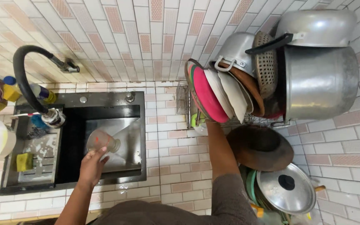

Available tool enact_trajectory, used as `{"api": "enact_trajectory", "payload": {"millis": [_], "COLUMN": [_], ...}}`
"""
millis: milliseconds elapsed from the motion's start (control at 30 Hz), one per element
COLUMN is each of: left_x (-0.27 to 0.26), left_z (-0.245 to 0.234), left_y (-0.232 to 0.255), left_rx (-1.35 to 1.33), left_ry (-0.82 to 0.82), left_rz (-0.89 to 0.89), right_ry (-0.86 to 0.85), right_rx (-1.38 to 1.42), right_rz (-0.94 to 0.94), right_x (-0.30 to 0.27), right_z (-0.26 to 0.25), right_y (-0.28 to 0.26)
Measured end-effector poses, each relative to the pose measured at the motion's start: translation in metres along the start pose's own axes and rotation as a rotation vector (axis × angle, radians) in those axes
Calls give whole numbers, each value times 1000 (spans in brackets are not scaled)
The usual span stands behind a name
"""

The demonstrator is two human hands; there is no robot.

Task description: Gathering glasses and dishes from a table and carrying them to the kitchen sink.

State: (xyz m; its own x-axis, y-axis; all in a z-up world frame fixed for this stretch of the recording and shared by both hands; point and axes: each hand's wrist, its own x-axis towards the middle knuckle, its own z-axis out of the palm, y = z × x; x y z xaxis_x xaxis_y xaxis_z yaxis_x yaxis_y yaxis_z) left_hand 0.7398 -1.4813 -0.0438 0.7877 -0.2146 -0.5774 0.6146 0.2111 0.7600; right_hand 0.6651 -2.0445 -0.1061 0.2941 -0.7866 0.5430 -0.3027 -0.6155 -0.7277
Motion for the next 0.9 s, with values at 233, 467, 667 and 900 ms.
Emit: {"api": "enact_trajectory", "payload": {"millis": [233, 467, 667, 900], "left_x": [17, -27, -33, 2], "left_z": [-5, 68, 84, 63], "left_y": [-8, 50, 42, -50], "left_rx": [438, 693, 585, 73], "left_ry": [-81, -374, -596, -749], "left_rz": [330, 911, 1000, 30], "right_ry": [113, 245, -38, -133], "right_rx": [103, 501, 909, 1152], "right_rz": [140, 472, 726, 807], "right_x": [-46, -131, -210, -279], "right_z": [-42, -126, -180, -158], "right_y": [1, -85, -194, -215]}}
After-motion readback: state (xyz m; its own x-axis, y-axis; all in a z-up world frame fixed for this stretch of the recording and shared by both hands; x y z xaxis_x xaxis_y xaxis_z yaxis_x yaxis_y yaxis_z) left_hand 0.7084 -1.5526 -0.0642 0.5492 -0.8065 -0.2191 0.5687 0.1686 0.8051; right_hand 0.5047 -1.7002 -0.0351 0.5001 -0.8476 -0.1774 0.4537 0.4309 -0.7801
